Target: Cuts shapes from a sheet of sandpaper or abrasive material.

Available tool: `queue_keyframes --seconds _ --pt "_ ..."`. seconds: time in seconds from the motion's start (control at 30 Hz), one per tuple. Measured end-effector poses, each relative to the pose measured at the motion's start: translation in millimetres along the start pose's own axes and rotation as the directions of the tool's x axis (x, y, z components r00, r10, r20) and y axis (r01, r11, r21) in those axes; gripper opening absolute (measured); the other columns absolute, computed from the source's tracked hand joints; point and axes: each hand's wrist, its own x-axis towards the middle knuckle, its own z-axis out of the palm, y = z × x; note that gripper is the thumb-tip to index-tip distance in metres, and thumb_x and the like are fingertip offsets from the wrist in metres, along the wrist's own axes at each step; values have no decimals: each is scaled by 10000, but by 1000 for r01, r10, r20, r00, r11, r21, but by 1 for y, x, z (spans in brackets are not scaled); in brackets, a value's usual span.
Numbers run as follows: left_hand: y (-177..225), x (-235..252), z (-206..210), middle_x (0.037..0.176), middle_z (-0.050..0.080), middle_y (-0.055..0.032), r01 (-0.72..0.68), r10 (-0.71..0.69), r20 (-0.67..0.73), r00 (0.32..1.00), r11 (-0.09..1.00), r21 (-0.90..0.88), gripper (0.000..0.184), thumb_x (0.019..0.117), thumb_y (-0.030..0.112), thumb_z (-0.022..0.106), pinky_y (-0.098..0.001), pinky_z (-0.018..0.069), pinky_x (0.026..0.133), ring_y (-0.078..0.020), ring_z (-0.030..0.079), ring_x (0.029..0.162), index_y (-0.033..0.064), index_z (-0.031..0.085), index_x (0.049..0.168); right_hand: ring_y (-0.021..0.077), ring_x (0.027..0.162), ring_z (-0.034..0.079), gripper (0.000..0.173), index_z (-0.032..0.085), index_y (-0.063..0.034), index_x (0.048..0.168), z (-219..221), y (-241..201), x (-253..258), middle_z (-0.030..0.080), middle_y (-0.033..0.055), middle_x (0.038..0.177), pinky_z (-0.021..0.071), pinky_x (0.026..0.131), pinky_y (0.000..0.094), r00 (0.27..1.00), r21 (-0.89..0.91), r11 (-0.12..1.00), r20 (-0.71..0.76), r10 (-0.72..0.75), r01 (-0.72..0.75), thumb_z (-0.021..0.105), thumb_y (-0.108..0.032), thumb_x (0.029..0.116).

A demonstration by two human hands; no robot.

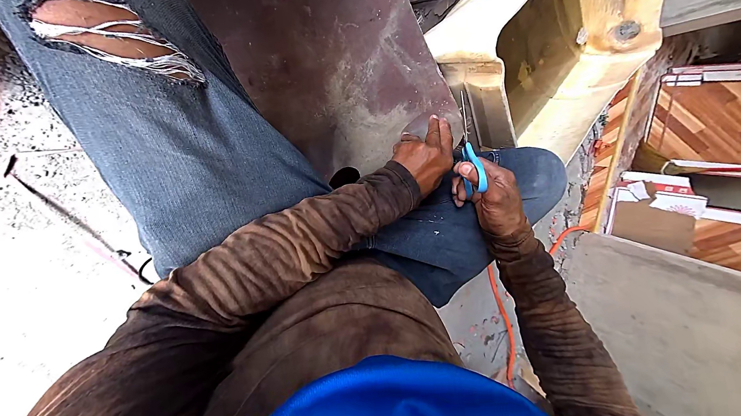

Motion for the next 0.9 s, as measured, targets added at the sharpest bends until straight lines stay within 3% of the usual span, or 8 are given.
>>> queue_keyframes --seconds 0.27,0.43,0.53,0.73,0.9 --pt "3 -9 -1 1585 355 -317 -4 4 -22 1000 1000 6 594 1043 28 434 -508 573 742 -492 669 1001 -119 207 1573 124 525 625 429 684 -90 983 -4 -10 5 639 6 630 581 558 298 997 37 997 52 64 -66 520 -485 1022" --pt "-4 -1 -2 1587 386 -278 -31 31 3 1000 999 -30 579 1047 47 418 -532 574 792 -476 672 1061 -83 234 1581 130 524 606 367 680 -52 980 0 -6 1 624 12 618 558 557 297 999 -23 999 5 39 -38 561 -397 1021" --pt "-6 -1 -3 1586 386 -277 -46 46 5 999 998 -35 568 1050 39 408 -525 575 796 -468 676 1058 -86 240 1578 119 525 605 323 678 -53 989 -3 -6 1 623 8 620 555 553 286 998 31 998 23 62 -63 577 -359 1013" --pt "-6 -11 -3 1573 388 -306 -67 67 -26 997 998 2 577 1044 41 437 -493 568 773 -460 683 999 -130 243 1560 118 537 626 429 689 -106 1008 -6 -15 10 652 3 663 580 559 293 985 71 984 65 157 -162 548 -511 1002" --pt "-15 -1 5 1552 432 -288 -90 87 -53 995 994 -55 591 1022 47 456 -521 575 765 -465 689 1005 -103 271 1562 113 526 619 465 680 -102 1002 -1 -19 12 644 1 643 573 551 291 977 51 976 25 210 -211 491 -527 1016"
